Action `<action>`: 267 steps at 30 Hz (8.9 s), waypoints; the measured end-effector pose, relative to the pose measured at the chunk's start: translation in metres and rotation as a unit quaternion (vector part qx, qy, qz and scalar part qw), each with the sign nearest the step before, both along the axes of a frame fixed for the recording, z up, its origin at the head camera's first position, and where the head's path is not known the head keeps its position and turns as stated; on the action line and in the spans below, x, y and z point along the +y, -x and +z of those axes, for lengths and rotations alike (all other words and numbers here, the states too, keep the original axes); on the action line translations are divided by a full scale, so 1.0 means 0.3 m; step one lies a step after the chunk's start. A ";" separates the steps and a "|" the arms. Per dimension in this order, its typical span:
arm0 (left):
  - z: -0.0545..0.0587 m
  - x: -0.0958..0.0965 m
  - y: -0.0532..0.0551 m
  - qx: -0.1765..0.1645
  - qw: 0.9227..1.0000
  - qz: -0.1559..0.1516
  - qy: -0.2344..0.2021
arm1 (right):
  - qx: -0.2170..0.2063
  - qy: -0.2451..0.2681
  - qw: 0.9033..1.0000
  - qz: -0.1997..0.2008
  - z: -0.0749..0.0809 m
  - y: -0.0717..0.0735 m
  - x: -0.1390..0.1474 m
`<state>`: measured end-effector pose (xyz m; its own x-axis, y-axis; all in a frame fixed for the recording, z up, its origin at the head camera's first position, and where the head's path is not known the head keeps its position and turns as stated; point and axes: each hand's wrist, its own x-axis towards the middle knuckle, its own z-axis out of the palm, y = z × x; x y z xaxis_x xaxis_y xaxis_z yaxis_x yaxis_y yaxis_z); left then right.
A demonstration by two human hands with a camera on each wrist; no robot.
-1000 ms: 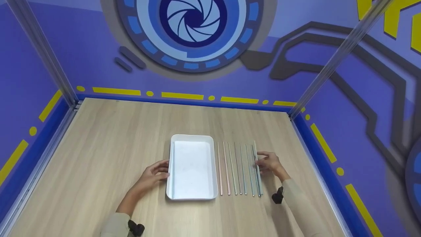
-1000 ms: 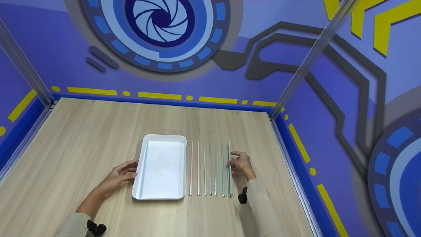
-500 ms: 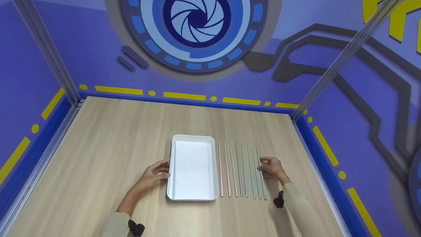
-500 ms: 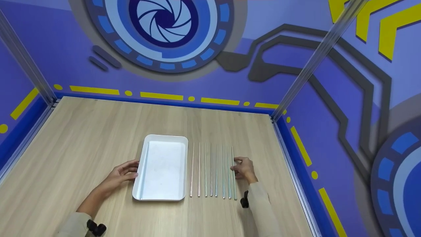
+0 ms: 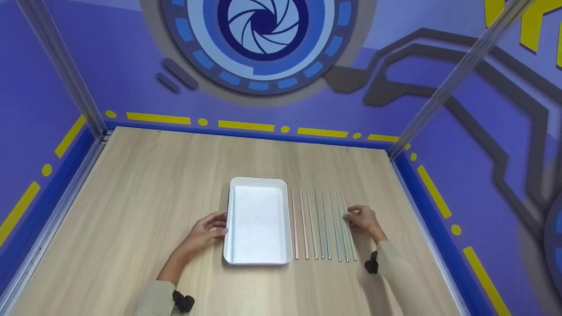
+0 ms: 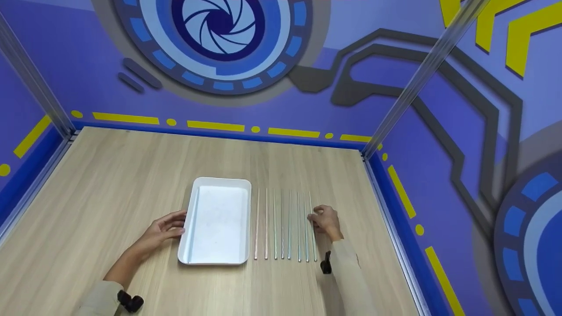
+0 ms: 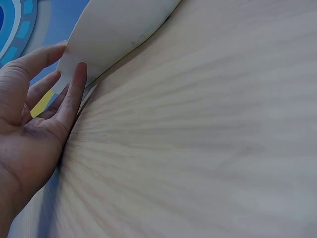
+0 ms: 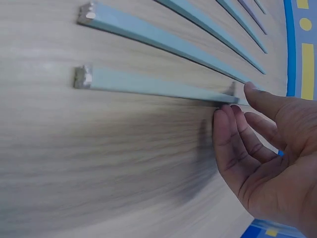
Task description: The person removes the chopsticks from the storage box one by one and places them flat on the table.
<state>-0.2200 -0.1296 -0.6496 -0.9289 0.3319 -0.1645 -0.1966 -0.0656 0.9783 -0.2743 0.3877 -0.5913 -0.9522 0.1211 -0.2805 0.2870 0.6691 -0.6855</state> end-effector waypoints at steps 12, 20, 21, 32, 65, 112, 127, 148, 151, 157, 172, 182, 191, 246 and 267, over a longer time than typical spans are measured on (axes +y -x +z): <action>0.008 -0.016 0.009 0.003 1.000 0.019 0.015 | 0.048 -0.016 0.996 0.076 0.071 0.065 -0.142; 0.003 -0.008 0.006 0.005 1.000 0.013 0.001 | 0.097 0.009 0.978 0.183 0.118 0.082 -0.330; 0.002 -0.007 0.006 0.004 1.000 0.013 -0.002 | 0.100 0.015 0.976 0.194 0.124 0.081 -0.360; -0.003 0.003 0.000 0.018 1.000 0.003 0.006 | 0.065 0.059 0.939 0.331 0.109 0.059 -0.712; -0.002 0.003 -0.004 0.001 1.000 -0.004 0.009 | -0.054 -0.067 0.970 0.227 0.001 0.081 -1.011; 0.008 0.012 -0.004 0.001 1.000 0.014 0.022 | -0.023 0.132 0.970 0.202 0.076 0.070 -0.810; 0.006 0.016 -0.006 0.010 1.000 0.014 0.022 | -0.012 0.130 0.972 0.195 0.101 0.062 -0.748; 0.006 0.014 -0.008 0.008 0.999 0.022 0.037 | 0.005 0.073 0.983 0.169 0.141 0.051 -0.590; 0.007 0.013 -0.009 0.003 0.999 0.019 0.036 | 0.002 0.076 0.983 0.165 0.145 0.046 -0.567; 0.004 0.015 -0.010 -0.008 0.999 0.022 0.034 | -0.004 0.088 0.984 0.157 0.147 0.033 -0.507; 0.005 0.006 -0.001 0.007 1.000 0.019 0.020 | -0.025 0.100 0.985 0.138 0.173 0.011 -0.309; 0.009 0.003 0.000 0.004 1.000 0.017 0.019 | -0.063 0.158 0.975 0.145 0.170 0.010 -0.179; 0.005 0.010 -0.005 0.000 0.999 0.017 0.028 | -0.079 0.209 0.968 0.118 0.135 0.016 -0.054; -0.001 0.006 -0.001 0.025 1.000 0.006 0.009 | -0.028 0.192 0.981 0.032 -0.055 0.021 0.231; -0.007 0.007 -0.011 0.004 1.000 0.009 0.014 | 0.057 0.083 0.995 -0.014 -0.102 -0.005 0.176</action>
<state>-0.2166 -0.1274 -0.6518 -0.9359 0.3104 -0.1666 -0.1887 -0.0424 0.9811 -0.2729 0.4405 -0.6218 -0.9761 0.1081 -0.1888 0.2171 0.5365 -0.8155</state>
